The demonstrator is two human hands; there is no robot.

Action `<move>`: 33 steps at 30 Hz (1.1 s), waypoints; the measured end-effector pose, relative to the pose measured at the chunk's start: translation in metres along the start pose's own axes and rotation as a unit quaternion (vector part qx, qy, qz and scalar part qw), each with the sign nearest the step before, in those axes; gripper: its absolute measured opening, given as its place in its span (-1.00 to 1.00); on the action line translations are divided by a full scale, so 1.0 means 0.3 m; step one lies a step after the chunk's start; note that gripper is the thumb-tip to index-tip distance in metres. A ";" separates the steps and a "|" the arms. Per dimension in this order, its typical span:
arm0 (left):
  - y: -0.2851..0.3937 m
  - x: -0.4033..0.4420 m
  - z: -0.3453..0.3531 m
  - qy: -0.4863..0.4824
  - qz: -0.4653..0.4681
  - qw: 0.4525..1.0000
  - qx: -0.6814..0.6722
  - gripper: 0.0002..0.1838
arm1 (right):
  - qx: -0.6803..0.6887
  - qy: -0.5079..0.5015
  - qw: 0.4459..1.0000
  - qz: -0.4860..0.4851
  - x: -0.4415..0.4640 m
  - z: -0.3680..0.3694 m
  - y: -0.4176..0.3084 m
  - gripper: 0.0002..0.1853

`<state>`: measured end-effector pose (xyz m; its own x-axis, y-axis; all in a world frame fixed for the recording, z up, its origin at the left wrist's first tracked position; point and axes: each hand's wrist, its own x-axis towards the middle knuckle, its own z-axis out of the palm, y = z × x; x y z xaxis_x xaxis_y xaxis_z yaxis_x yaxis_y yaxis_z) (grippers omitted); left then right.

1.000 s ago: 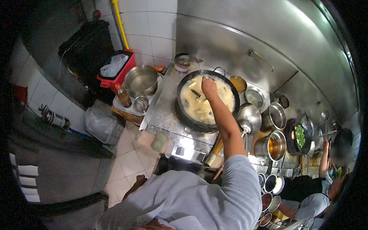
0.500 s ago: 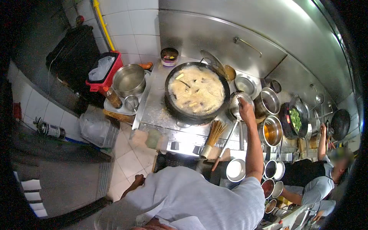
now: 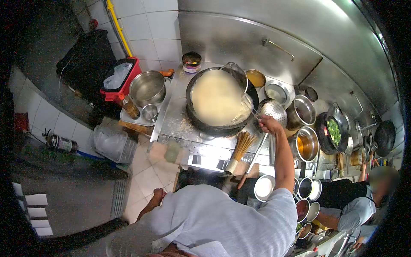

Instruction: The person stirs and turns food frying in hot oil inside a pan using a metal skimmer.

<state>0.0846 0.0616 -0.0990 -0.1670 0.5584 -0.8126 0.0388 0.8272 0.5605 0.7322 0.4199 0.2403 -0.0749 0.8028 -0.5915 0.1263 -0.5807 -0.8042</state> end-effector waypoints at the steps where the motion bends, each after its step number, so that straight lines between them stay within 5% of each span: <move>1: -0.009 -0.009 -0.002 -0.002 0.010 1.000 0.029 -0.79 | 0.023 -0.014 1.000 0.004 -0.001 0.020 0.012 -0.76; 12: -0.075 -0.084 -0.073 -0.047 0.151 0.906 0.393 -0.80 | 0.192 -0.117 0.974 -0.011 -0.125 0.172 0.086 -0.69; 16: -0.031 -0.058 -0.068 -0.052 0.174 0.883 0.434 -0.80 | 0.214 -0.076 0.973 -0.028 -0.207 0.220 0.078 -0.74; 22: 0.052 -0.005 -0.042 -0.067 0.205 0.854 0.473 -0.80 | 0.075 0.061 0.992 -0.076 -0.362 0.327 0.031 -0.66; 33: 0.132 0.039 -0.032 -0.089 0.259 0.792 0.545 -0.81 | 0.039 0.116 0.987 -0.100 -0.476 0.342 0.050 -0.63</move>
<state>0.0749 0.1004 -0.0848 0.2863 0.7603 -0.5831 0.9014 -0.0074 0.4329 0.6432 0.2827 0.3068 0.1399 0.9067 -0.3979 0.0545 -0.4083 -0.9112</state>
